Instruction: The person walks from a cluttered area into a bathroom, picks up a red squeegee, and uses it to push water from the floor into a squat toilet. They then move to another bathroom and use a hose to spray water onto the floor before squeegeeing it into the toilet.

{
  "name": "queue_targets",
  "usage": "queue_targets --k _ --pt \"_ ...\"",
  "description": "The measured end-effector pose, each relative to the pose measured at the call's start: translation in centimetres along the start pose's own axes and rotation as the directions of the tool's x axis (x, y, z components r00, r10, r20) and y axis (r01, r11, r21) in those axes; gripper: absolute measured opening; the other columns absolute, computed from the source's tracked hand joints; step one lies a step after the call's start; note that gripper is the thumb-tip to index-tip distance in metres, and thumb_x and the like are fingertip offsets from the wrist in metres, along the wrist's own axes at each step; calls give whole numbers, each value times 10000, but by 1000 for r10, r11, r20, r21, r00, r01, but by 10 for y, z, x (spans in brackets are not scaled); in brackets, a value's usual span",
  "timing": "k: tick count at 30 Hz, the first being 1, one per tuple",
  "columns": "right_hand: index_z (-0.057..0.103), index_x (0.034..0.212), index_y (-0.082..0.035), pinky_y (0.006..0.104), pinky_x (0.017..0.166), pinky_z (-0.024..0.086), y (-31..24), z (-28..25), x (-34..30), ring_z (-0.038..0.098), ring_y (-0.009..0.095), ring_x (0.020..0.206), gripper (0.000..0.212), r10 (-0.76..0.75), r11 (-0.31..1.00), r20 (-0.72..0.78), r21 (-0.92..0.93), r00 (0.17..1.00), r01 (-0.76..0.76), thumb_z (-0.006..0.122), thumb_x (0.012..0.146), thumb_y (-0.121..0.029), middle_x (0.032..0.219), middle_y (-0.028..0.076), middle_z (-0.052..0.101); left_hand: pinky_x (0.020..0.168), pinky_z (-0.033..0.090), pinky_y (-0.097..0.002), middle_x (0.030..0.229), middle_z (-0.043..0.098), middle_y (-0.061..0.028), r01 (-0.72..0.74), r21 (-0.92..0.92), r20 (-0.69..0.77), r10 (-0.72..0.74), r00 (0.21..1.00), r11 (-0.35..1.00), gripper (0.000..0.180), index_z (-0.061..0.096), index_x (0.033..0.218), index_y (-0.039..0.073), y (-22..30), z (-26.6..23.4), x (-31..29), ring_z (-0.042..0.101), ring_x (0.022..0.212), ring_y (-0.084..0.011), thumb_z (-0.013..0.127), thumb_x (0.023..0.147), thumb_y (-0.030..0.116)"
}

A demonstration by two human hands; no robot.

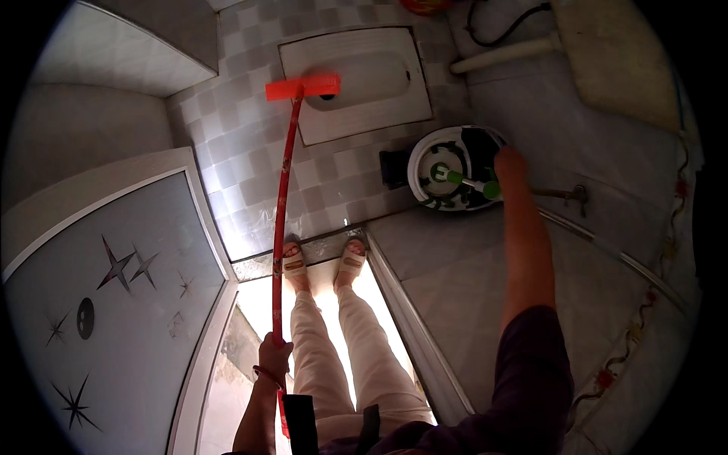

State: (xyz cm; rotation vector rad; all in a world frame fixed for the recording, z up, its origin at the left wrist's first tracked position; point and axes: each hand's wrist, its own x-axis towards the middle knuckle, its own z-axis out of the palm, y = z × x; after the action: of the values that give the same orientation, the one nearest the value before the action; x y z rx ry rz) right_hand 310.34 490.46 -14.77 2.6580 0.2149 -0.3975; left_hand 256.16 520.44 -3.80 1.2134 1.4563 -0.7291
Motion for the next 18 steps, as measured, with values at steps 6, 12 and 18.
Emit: queue_targets --k 6,12,18 --pt "595 790 -31 407 612 471 11 4 19 581 305 738 238 -4 1000 -141 -9 990 3 407 820 -173 804 152 599 334 396 -266 563 476 -48 36 23 95 -38 995 999 198 453 734 30 -20 8 -3 471 394 -137 602 667 141" --pt "603 771 -52 403 563 468 7 -1 27 582 302 695 231 39 998 -74 -40 997 -42 416 809 -181 771 133 605 488 434 -307 586 517 -65 43 189 126 -68 990 981 204 481 721 30 -18 6 -25 536 533 -162 625 653 156" --pt "614 828 -64 410 638 467 -1 -10 31 577 294 782 251 92 995 58 -32 994 -90 402 826 -200 872 128 600 507 424 -303 571 507 -56 41 163 91 -57 994 986 199 490 706 29 -69 2 -18 520 552 -153 630 638 152"
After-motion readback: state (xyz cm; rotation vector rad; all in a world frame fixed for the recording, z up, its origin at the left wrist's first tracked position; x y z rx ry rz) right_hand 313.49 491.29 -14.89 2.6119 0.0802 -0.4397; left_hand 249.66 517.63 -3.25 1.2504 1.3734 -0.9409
